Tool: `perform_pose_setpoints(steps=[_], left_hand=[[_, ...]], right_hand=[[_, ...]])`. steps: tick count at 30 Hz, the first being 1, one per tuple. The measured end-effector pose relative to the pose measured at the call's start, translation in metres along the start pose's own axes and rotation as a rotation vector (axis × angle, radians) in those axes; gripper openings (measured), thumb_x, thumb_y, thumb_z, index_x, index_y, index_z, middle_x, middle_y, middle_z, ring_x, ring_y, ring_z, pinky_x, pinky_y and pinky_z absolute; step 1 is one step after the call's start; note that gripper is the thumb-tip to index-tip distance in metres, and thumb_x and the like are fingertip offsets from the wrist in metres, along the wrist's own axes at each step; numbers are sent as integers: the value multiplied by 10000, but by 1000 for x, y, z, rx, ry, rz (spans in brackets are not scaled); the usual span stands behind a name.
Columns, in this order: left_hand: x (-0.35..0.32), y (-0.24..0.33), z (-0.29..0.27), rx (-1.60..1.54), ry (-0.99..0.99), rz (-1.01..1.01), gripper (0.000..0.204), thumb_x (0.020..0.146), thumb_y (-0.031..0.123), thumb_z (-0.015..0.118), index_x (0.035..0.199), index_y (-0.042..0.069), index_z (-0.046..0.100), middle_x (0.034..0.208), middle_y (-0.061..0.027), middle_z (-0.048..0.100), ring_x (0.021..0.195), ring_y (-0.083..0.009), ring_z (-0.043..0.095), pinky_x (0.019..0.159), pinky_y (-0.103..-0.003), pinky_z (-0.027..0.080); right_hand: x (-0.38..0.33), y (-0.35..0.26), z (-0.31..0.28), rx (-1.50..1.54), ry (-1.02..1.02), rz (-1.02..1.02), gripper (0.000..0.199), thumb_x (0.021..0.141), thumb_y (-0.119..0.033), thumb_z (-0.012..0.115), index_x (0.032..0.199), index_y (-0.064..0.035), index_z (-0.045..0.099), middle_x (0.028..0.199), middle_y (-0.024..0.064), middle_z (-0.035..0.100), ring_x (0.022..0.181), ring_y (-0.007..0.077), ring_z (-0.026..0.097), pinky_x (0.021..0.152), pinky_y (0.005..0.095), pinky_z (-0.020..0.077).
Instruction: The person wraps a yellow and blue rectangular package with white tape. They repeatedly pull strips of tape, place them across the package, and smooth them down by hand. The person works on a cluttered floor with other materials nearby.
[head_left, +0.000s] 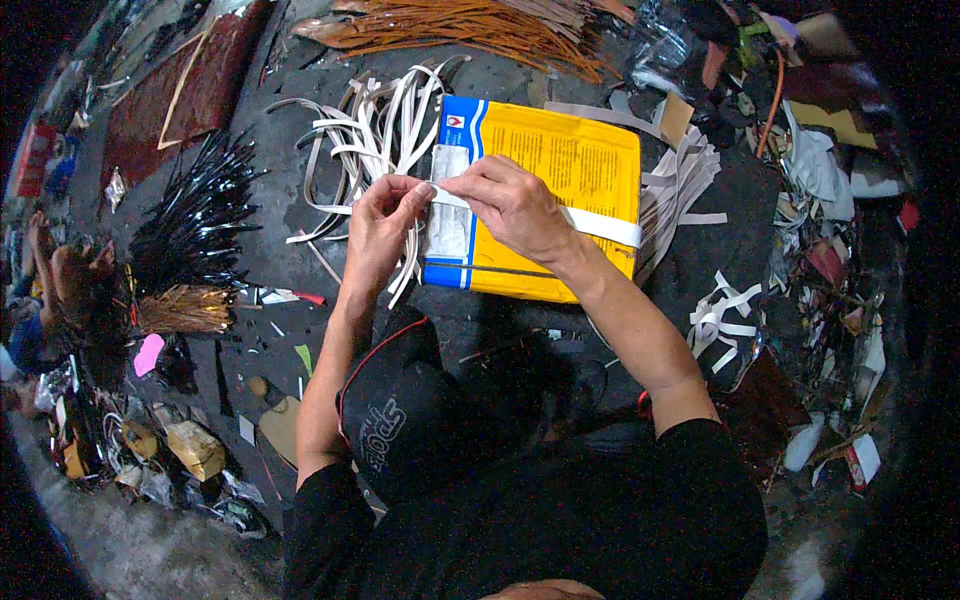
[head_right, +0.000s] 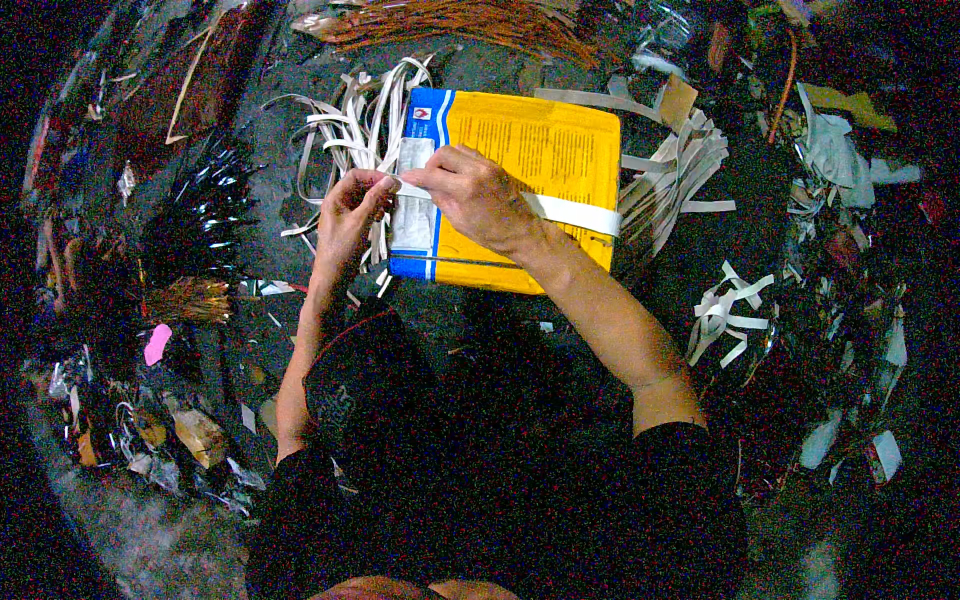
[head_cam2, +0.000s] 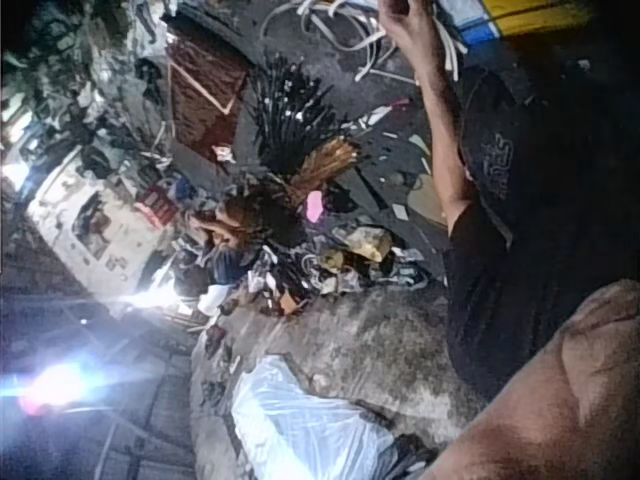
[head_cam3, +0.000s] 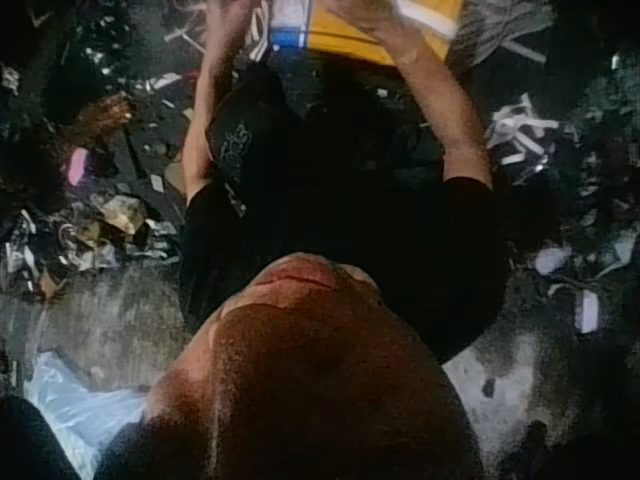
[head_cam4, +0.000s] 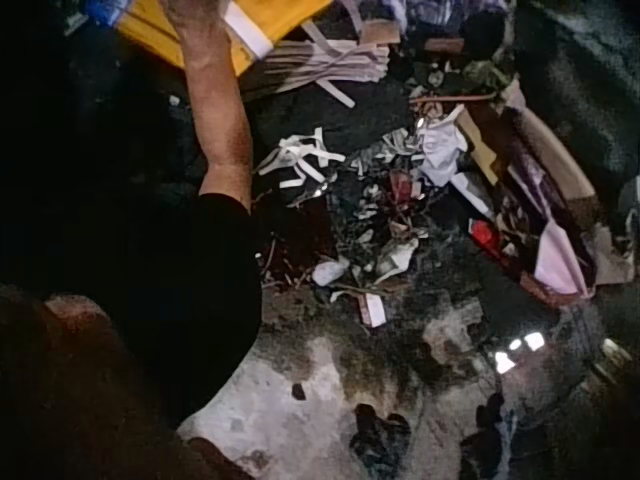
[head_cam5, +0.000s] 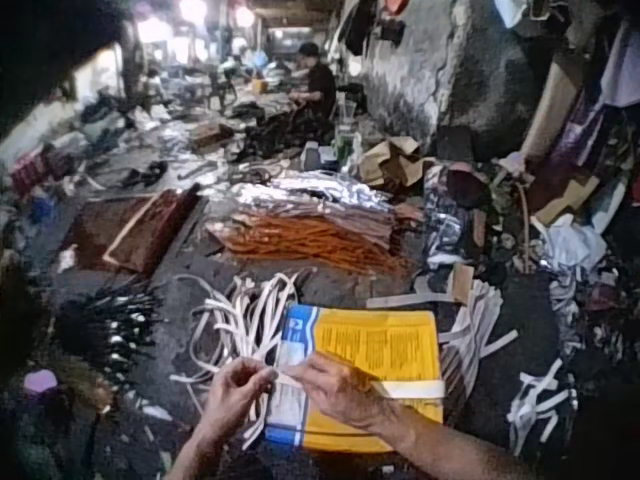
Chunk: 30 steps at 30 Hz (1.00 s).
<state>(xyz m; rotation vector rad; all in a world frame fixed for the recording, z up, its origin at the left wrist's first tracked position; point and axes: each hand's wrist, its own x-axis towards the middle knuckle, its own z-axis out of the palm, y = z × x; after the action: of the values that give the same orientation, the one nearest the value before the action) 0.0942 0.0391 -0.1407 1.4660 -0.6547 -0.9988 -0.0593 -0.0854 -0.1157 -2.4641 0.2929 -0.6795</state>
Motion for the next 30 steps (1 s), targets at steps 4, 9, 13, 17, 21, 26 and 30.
perform_pose_setpoints(steps=[4,9,13,17,21,26,30], left_hand=[[2,-2,-2,-185,-56,-95,177,930,193,626,913,17,610,755,9,581,660,-55,489,609,-213,401],[5,-5,7,-49,38,-38,180,936,199,610,879,29,587,741,15,560,624,-50,462,563,-207,375],[-1,-3,2,-173,21,-174,195,929,193,628,964,2,612,779,8,592,681,-50,497,604,-202,402],[-10,-12,4,-106,57,-11,214,902,181,667,1021,7,633,845,-18,648,711,-67,559,623,-197,435],[-6,-4,7,-15,76,-17,200,919,183,647,971,-11,647,811,-10,636,705,-55,528,642,-196,418],[-2,-16,5,-345,53,-163,168,917,187,640,921,21,623,738,22,571,640,-41,468,582,-190,369],[1,-21,2,-490,39,-244,170,915,193,640,945,27,617,754,24,570,647,-40,467,590,-191,371]], right_hand=[[1,-6,0,-244,-49,-134,180,771,-42,638,947,-64,665,861,83,602,836,266,602,755,361,512],[2,-12,4,-209,10,-41,154,779,-168,683,903,-82,653,877,69,596,845,248,587,739,368,456],[3,-12,6,-153,29,31,193,792,-214,721,935,-91,682,861,54,591,856,253,572,783,381,421],[3,-10,8,-147,70,38,152,787,-180,726,908,-95,691,849,53,586,844,241,565,764,372,433],[3,-5,12,-98,75,8,146,782,-131,729,910,-73,692,826,58,585,809,240,568,730,365,464],[3,-5,13,-56,61,-6,167,786,-103,727,939,-50,688,826,68,598,795,244,585,709,349,497],[2,-2,12,-42,51,-7,183,789,-99,727,959,-45,688,844,72,608,807,240,596,706,339,503]])
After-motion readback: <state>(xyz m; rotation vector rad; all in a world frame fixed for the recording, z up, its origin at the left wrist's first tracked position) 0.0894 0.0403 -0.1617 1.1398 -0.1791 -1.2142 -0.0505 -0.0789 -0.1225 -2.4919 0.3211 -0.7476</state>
